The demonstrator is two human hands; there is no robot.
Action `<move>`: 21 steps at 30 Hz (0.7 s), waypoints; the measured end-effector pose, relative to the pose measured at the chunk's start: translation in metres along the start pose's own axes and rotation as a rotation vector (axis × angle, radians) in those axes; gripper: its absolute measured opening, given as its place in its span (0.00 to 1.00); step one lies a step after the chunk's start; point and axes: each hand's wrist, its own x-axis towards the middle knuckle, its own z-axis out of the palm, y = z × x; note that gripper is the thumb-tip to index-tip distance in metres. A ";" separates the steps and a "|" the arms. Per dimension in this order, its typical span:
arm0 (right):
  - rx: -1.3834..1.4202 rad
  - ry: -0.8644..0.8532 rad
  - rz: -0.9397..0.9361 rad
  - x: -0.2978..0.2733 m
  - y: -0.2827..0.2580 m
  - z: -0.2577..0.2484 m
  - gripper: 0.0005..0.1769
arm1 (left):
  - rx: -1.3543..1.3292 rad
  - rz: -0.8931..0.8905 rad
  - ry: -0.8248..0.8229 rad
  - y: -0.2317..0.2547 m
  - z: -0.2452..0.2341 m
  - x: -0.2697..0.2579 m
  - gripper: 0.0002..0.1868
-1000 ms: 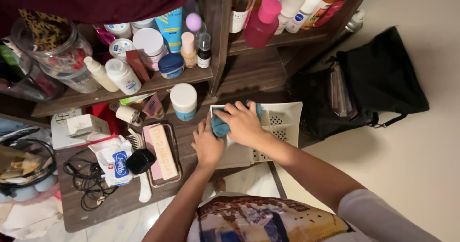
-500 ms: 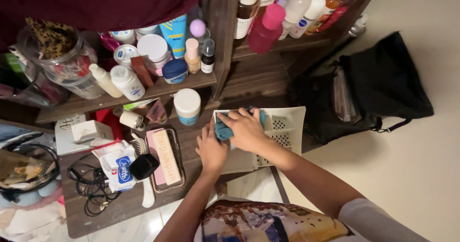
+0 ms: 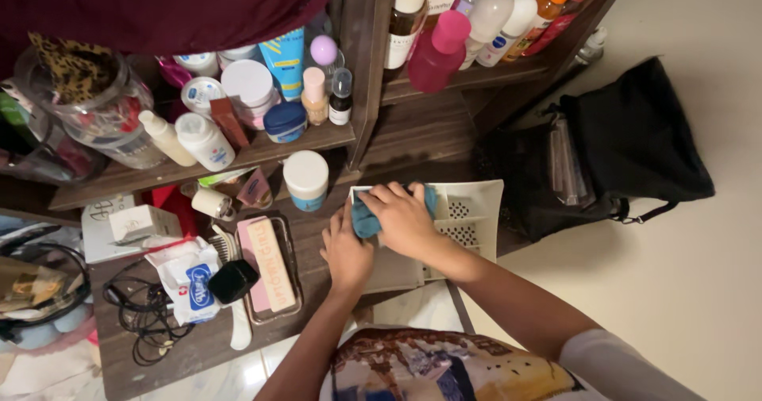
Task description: The person wipes down a white plastic desk organizer with a blue cloth and then arranges various small items including scissors, tape, and containers inside it.
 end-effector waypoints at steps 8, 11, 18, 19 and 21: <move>0.036 -0.018 -0.032 0.011 -0.001 -0.005 0.36 | -0.067 0.029 0.058 0.002 0.002 0.002 0.40; -0.058 -0.065 -0.053 0.013 0.003 -0.006 0.35 | -0.054 0.019 0.042 0.005 0.001 0.003 0.41; -0.101 -0.079 -0.093 0.015 0.005 -0.010 0.35 | -0.031 0.005 0.039 0.005 0.001 0.002 0.40; -0.103 -0.072 -0.083 0.015 0.003 -0.009 0.34 | -0.038 0.009 0.043 0.004 0.001 0.002 0.40; -0.100 -0.072 -0.071 0.017 0.000 -0.010 0.35 | -0.054 0.018 0.049 0.004 0.000 0.002 0.41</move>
